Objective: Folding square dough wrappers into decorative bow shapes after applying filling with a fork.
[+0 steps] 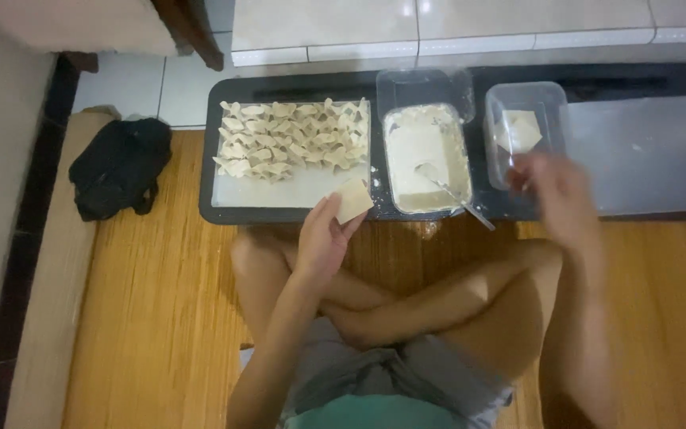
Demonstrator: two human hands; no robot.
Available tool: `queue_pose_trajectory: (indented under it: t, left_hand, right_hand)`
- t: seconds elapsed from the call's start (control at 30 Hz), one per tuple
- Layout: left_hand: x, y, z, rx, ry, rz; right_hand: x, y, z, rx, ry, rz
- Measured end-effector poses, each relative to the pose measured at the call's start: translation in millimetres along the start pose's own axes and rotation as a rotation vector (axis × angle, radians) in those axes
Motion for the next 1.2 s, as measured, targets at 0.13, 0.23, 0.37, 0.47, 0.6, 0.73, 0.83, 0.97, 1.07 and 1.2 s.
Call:
queue_pose_trajectory:
  t: [0.13, 0.23, 0.37, 0.47, 0.6, 0.73, 0.83, 0.97, 1.07, 1.2]
  left_hand:
    - [-3.4, 5.1, 0.7, 0.032, -0.007, 0.012]
    - [-8.0, 16.2, -0.6, 0.185, -0.047, -0.056]
    - [-10.7, 19.4, 1.5, 0.247, -0.013, -0.030]
    - [-12.7, 16.1, 5.5, 0.237, -0.009, -0.041]
    - [-10.8, 15.9, 7.0, 0.263, 0.005, -0.017]
    - [-11.4, 14.1, 10.3, 0.275, 0.021, -0.017]
    - [-9.6, 11.9, 10.6, 0.266, 0.028, -0.012]
    - [-12.4, 14.7, 9.3, 0.299, 0.014, -0.021]
    - [-12.6, 16.0, 10.3, 0.290, 0.019, -0.027]
    - [-12.7, 19.6, 7.5, 0.276, 0.017, -0.038]
  right_hand:
    - [-41.7, 34.4, -9.1, -0.181, -0.018, 0.178]
    - [-50.1, 50.9, -20.7, -0.078, -0.130, 0.088]
    - [-50.7, 59.5, -4.8, -0.039, -0.211, -0.044]
    - [-45.7, 66.6, -9.7, -0.020, -0.228, -0.077]
    - [-39.1, 65.4, 7.0, -0.104, -0.343, -0.156]
    - [-32.0, 63.5, 39.4, -0.211, -0.423, -0.140]
    - [-19.3, 62.3, 44.0, -0.247, -0.465, -0.117]
    - [-10.7, 56.0, 52.4, -0.332, -0.503, -0.158]
    - [-8.0, 51.9, 59.2, -0.341, -0.501, -0.193]
    - [-6.3, 46.7, 64.9, -0.315, -0.431, -0.228]
Point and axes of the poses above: each hand's wrist, its own x-axis towards the middle knuckle, its own y-axis out of the palm, z = x × y, the point moved 5 cm from there along x, towards the middle knuckle, and after that the axes turned 2 degrees about z, right-handed, at the moved point
